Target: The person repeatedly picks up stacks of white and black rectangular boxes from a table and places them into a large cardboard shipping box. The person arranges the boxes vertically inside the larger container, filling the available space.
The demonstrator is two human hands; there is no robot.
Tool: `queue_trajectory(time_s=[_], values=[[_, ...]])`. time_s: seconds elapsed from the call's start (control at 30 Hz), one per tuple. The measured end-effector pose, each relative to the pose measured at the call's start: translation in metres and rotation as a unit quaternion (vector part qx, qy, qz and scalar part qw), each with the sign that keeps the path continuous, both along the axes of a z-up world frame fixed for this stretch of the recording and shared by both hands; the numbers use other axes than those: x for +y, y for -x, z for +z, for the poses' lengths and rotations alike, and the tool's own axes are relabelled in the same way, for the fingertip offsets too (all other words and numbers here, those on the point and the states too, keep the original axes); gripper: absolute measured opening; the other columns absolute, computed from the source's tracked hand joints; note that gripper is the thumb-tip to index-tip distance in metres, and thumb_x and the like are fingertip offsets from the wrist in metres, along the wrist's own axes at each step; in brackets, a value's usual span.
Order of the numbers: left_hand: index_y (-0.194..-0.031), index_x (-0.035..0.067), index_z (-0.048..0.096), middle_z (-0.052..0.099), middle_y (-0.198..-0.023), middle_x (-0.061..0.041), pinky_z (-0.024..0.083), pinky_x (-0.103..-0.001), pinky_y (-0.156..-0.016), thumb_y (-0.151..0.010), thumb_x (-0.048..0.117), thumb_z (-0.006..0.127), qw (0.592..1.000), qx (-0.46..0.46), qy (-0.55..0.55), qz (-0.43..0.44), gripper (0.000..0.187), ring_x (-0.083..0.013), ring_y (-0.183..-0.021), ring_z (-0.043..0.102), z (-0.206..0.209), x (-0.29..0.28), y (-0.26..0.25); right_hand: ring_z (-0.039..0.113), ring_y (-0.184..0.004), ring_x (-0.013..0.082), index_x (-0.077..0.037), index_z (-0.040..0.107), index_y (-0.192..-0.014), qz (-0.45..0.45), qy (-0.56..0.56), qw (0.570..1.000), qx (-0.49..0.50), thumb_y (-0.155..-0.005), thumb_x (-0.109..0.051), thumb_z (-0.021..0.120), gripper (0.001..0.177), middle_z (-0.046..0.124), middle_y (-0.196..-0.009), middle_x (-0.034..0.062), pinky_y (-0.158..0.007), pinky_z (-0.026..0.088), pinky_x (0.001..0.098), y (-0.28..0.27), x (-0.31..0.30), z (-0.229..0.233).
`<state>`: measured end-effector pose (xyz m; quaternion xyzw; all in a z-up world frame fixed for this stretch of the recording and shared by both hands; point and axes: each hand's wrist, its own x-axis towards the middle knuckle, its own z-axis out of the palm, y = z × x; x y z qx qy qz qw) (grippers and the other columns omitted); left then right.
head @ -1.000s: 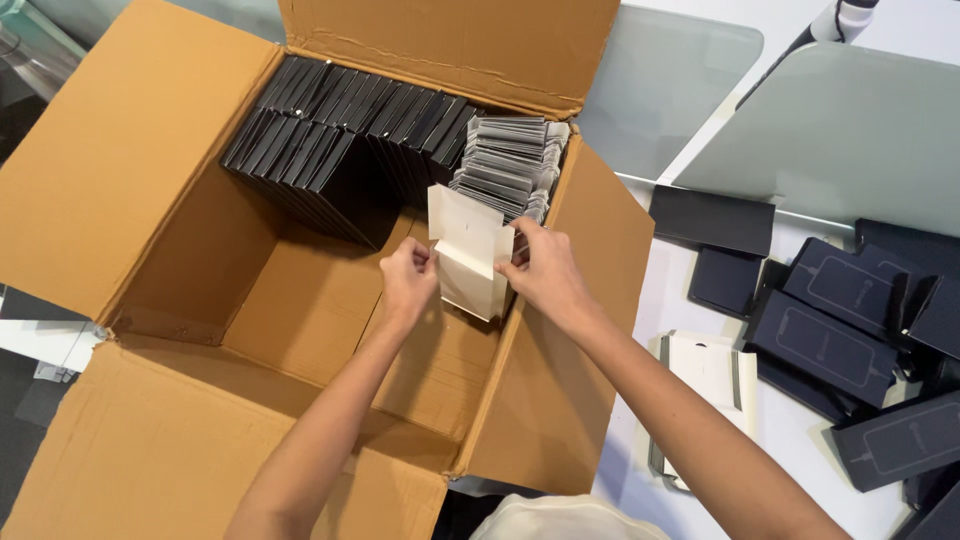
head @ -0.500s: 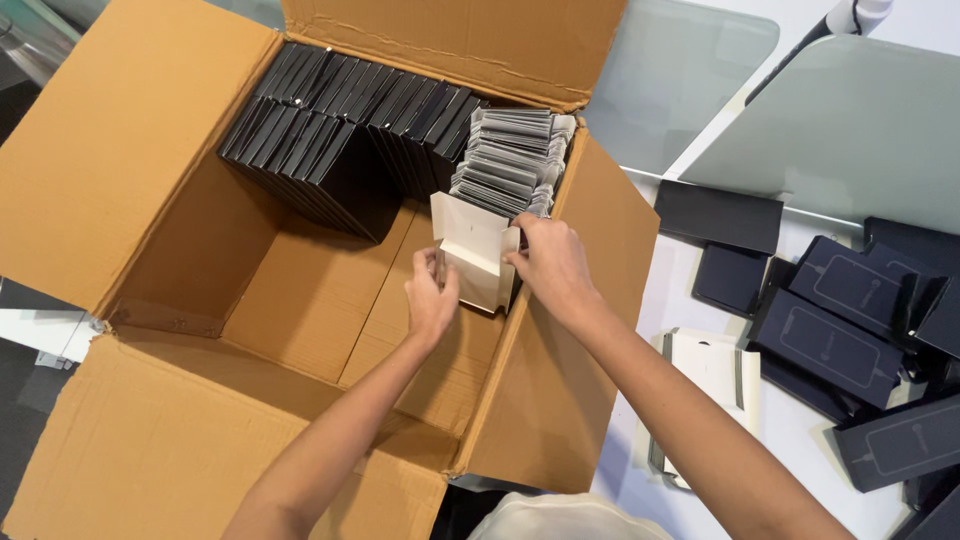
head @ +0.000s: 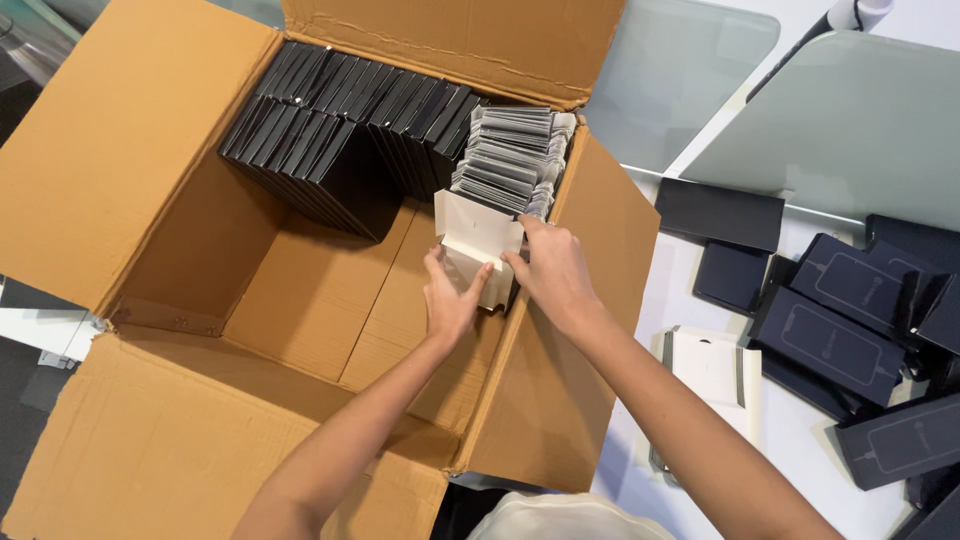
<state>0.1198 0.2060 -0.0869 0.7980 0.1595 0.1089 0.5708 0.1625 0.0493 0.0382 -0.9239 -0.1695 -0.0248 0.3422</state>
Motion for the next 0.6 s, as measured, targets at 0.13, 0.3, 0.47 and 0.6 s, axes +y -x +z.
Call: queue_trajectory(time_s=[0.13, 0.3, 0.47, 0.6], values=[[-0.143, -0.002, 0.032, 0.062, -0.132, -0.032, 0.050, -0.045, -0.104, -0.078, 0.045, 0.085, 0.999, 0.040, 0.004, 0.018, 0.096, -0.0407, -0.122, 0.065, -0.012, 0.000, -0.004, 0.071, -0.081, 0.0363, 0.008, 0.065, -0.120, 0.007, -0.047, 0.995, -0.086, -0.082, -0.009, 0.080, 0.044, 0.069, -0.112, 0.0307, -0.075, 0.058, 0.0431, 0.013, -0.003, -0.002], [-0.152, 0.000, 0.019, 0.041, -0.150, -0.036, 0.040, -0.049, -0.109, -0.073, 0.042, 0.090, 0.996, 0.029, -0.005, 0.080, 0.114, -0.0459, -0.133, 0.050, -0.033, -0.007, -0.012, 0.074, -0.088, 0.0324, 0.004, 0.067, -0.119, 0.010, -0.100, 0.987, -0.124, -0.087, -0.008, 0.078, 0.036, 0.069, -0.128, 0.0245, -0.081, 0.060, 0.0392, 0.022, -0.018, -0.013], [-0.153, 0.001, 0.018, 0.040, -0.153, -0.035, 0.038, -0.048, -0.113, -0.071, 0.045, 0.091, 0.995, 0.023, 0.002, 0.099, 0.118, -0.0454, -0.139, 0.046, -0.047, -0.010, -0.018, 0.075, -0.101, 0.0306, 0.000, 0.071, -0.112, 0.008, -0.118, 0.984, -0.137, -0.088, -0.012, 0.080, 0.028, 0.073, -0.123, 0.0185, -0.089, 0.060, 0.0378, 0.029, -0.031, -0.016], [-0.153, 0.003, 0.022, 0.045, -0.151, -0.031, 0.041, -0.049, -0.111, -0.069, 0.049, 0.089, 0.993, 0.068, -0.013, 0.090, 0.117, -0.0443, -0.134, 0.051, -0.021, -0.010, -0.016, 0.075, -0.106, 0.0302, -0.003, 0.073, -0.108, 0.023, -0.116, 0.981, -0.153, -0.088, -0.014, 0.081, 0.024, 0.073, -0.124, 0.0167, -0.091, 0.059, 0.0377, 0.039, -0.042, -0.019]])
